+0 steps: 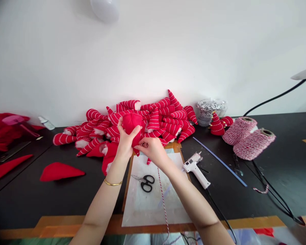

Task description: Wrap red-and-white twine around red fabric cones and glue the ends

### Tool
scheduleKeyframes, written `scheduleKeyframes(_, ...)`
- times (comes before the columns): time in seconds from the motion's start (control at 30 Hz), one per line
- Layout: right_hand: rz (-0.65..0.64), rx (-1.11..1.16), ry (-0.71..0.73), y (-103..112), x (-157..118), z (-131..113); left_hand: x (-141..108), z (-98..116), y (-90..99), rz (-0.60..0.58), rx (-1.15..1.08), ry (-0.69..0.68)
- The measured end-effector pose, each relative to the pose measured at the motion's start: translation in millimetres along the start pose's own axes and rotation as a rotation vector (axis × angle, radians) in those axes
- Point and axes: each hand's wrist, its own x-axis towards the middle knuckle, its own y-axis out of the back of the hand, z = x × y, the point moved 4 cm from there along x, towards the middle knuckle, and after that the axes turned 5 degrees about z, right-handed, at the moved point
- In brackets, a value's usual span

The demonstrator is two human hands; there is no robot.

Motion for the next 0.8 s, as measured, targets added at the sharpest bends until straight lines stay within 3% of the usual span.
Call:
scheduleKeyframes(0.1, -0.114, 0.162, -0.093, -2, 1, 7, 2, 3, 2.5, -0.034, 0.097, -0.058)
scheduleKeyframes(0.27, -0.245, 0.461, -0.213, 3, 6, 15, 0, 2, 6.6, -0.105, 0.114, 0.269)
scheduleKeyframes(0.37, -0.270, 0.552, -0.254, 1, 7, 17, -4, 5, 2.3, -0.202, -0.009, 0.388)
scheduleKeyframes(0.5, -0.275, 0.624, -0.309, -4, 7, 22, -8, 8, -5.3, -0.262, -0.187, 0.387)
scheduleKeyframes(0.8, -0.298, 0.787, -0.467, -18, 4, 32, -11, 3, -10.9, -0.257, -0.187, 0.275)
